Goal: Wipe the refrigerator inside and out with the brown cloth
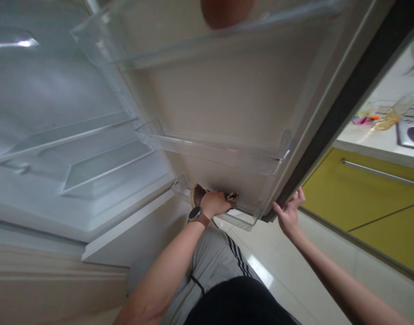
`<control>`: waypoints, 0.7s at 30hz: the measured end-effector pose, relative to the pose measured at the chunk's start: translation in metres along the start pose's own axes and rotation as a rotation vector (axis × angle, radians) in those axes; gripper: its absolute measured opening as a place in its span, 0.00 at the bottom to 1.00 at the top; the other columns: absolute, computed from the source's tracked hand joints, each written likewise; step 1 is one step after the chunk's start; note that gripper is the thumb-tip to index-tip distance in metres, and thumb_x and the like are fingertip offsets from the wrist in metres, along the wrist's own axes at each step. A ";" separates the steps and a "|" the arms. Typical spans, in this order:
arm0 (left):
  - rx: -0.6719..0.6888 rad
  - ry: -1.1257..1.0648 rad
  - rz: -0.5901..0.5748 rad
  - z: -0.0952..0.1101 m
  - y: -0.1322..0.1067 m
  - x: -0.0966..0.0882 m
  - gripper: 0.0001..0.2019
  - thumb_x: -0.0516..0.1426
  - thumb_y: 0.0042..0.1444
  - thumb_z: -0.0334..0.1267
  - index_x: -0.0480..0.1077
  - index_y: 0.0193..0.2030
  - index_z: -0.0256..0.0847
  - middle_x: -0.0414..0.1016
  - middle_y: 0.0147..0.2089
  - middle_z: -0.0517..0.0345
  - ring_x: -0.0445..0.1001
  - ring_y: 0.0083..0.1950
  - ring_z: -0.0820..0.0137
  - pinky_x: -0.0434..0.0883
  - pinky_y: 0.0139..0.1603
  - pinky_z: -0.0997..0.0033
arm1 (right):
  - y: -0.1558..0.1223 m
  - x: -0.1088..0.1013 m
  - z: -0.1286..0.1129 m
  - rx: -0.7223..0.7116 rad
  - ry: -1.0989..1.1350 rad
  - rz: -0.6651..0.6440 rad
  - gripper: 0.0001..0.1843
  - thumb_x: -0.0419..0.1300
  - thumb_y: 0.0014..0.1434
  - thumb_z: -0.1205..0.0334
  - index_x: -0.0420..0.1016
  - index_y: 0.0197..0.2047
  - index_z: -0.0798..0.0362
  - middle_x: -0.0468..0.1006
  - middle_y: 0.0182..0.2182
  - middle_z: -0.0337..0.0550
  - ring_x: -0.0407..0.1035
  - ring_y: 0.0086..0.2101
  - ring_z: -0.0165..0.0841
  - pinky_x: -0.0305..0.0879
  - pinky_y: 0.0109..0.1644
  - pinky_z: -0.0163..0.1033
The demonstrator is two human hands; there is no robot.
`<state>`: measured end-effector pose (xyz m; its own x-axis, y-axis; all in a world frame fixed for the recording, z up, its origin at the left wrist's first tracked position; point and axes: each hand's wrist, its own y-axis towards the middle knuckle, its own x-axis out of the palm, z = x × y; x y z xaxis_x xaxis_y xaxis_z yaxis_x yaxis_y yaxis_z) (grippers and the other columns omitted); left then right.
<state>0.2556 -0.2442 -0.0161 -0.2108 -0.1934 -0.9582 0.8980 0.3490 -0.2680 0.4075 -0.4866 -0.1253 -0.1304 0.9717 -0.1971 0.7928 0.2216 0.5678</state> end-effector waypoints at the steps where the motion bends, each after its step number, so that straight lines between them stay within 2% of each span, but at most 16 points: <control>1: 0.010 0.000 0.006 -0.001 0.001 0.000 0.27 0.53 0.66 0.54 0.84 0.53 0.36 0.84 0.51 0.36 0.83 0.56 0.50 0.78 0.53 0.63 | -0.001 0.007 0.001 0.015 0.030 0.023 0.58 0.69 0.56 0.39 0.36 0.74 0.44 0.60 0.68 0.58 0.60 0.67 0.51 0.56 0.71 0.67; 3: 0.027 -0.001 0.010 -0.001 0.002 0.001 0.27 0.53 0.65 0.55 0.84 0.52 0.36 0.84 0.51 0.35 0.83 0.55 0.48 0.78 0.53 0.60 | -0.001 0.016 0.003 0.025 0.046 0.080 0.56 0.68 0.57 0.41 0.36 0.74 0.45 0.60 0.67 0.57 0.58 0.69 0.50 0.52 0.74 0.67; 6: 0.057 0.004 0.018 0.005 0.005 0.004 0.27 0.52 0.65 0.55 0.84 0.51 0.36 0.84 0.51 0.35 0.83 0.55 0.47 0.79 0.53 0.57 | 0.001 0.019 0.004 0.015 0.057 0.106 0.52 0.66 0.59 0.43 0.37 0.74 0.45 0.61 0.66 0.56 0.58 0.68 0.49 0.48 0.76 0.66; 10: 0.152 -0.002 0.007 0.035 0.003 0.008 0.28 0.50 0.68 0.56 0.84 0.52 0.38 0.84 0.51 0.38 0.83 0.56 0.49 0.78 0.53 0.59 | 0.002 0.020 0.005 0.001 0.057 0.122 0.51 0.65 0.60 0.44 0.39 0.74 0.45 0.62 0.65 0.55 0.58 0.68 0.48 0.48 0.76 0.64; 13: 0.238 -0.046 -0.051 0.061 0.000 0.008 0.27 0.49 0.68 0.55 0.85 0.52 0.41 0.85 0.52 0.40 0.82 0.57 0.50 0.77 0.55 0.60 | 0.003 0.025 0.006 -0.019 0.074 0.167 0.50 0.63 0.60 0.43 0.40 0.74 0.45 0.63 0.65 0.55 0.60 0.67 0.49 0.50 0.75 0.64; 15: 0.256 -0.077 -0.096 0.071 -0.001 0.006 0.26 0.49 0.68 0.54 0.84 0.53 0.42 0.84 0.53 0.42 0.82 0.57 0.51 0.77 0.54 0.61 | 0.003 0.028 0.007 -0.038 0.084 0.200 0.48 0.63 0.60 0.43 0.42 0.74 0.45 0.63 0.64 0.54 0.61 0.66 0.49 0.51 0.74 0.64; 19: 0.233 -0.126 -0.202 0.067 0.000 0.001 0.30 0.51 0.65 0.61 0.82 0.57 0.43 0.82 0.59 0.43 0.81 0.60 0.50 0.76 0.54 0.62 | 0.002 0.031 0.004 -0.067 0.080 0.218 0.47 0.63 0.61 0.43 0.43 0.74 0.46 0.64 0.64 0.55 0.63 0.65 0.49 0.53 0.73 0.63; 21: 0.196 -0.121 -0.204 0.058 0.002 -0.001 0.29 0.52 0.65 0.62 0.82 0.58 0.45 0.81 0.61 0.44 0.80 0.61 0.51 0.75 0.55 0.64 | 0.000 0.031 0.001 -0.066 0.074 0.216 0.48 0.62 0.61 0.42 0.42 0.74 0.47 0.64 0.64 0.56 0.63 0.65 0.49 0.53 0.73 0.63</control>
<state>0.2801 -0.2965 -0.0103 -0.3575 -0.3531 -0.8646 0.9017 0.1104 -0.4180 0.4044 -0.4566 -0.1320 -0.0069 0.9999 -0.0075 0.7666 0.0101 0.6421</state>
